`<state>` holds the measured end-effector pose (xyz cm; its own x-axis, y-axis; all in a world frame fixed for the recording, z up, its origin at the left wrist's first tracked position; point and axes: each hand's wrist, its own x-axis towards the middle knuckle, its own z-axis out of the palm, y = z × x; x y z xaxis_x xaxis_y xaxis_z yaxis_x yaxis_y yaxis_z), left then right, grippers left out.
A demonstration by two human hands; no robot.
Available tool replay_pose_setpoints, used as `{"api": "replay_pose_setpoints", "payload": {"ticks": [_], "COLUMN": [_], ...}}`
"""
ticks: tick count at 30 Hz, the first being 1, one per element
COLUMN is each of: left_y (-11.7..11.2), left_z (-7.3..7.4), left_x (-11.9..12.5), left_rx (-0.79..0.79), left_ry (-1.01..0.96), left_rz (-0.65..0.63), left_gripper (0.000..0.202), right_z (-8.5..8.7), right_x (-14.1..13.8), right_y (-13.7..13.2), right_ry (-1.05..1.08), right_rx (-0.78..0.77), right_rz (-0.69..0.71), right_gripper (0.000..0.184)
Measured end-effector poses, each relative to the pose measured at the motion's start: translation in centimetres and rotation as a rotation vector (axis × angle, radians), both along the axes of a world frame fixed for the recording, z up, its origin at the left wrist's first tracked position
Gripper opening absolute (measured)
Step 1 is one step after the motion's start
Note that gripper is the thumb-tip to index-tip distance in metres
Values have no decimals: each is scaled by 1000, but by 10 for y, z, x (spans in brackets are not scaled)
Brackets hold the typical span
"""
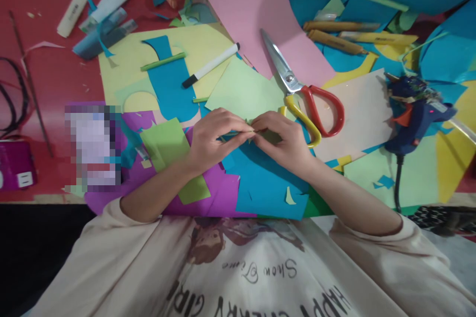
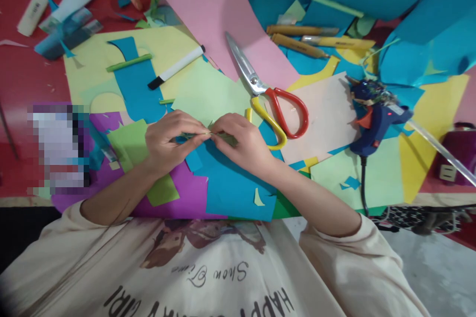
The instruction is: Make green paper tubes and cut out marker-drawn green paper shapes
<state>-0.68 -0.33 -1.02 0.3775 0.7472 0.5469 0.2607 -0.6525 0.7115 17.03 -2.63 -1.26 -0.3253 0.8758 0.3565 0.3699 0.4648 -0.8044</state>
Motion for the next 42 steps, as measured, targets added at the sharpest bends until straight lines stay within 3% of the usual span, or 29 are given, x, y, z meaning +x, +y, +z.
{"api": "replay_pose_setpoints", "payload": {"ticks": [10,18,29,42], "left_y": [0,0,0,0], "left_z": [1,4,4,5], "left_x": [0,0,1,0], "left_rx": [-52,-246,-152,-209], "left_ry": [-22,95,46,81], "left_rz": [-18,46,-16,-22], "left_gripper": [19,25,19,21], "right_z": [2,13,8,10], "right_x": [-1,4,0,1], "right_y": [0,2,1,0], "right_ry": [23,218,141,134], "right_rx": [-43,-255,-107,-143], "right_rz": [-9,-111,-104,-57], "right_gripper": [9,7,13,11]}}
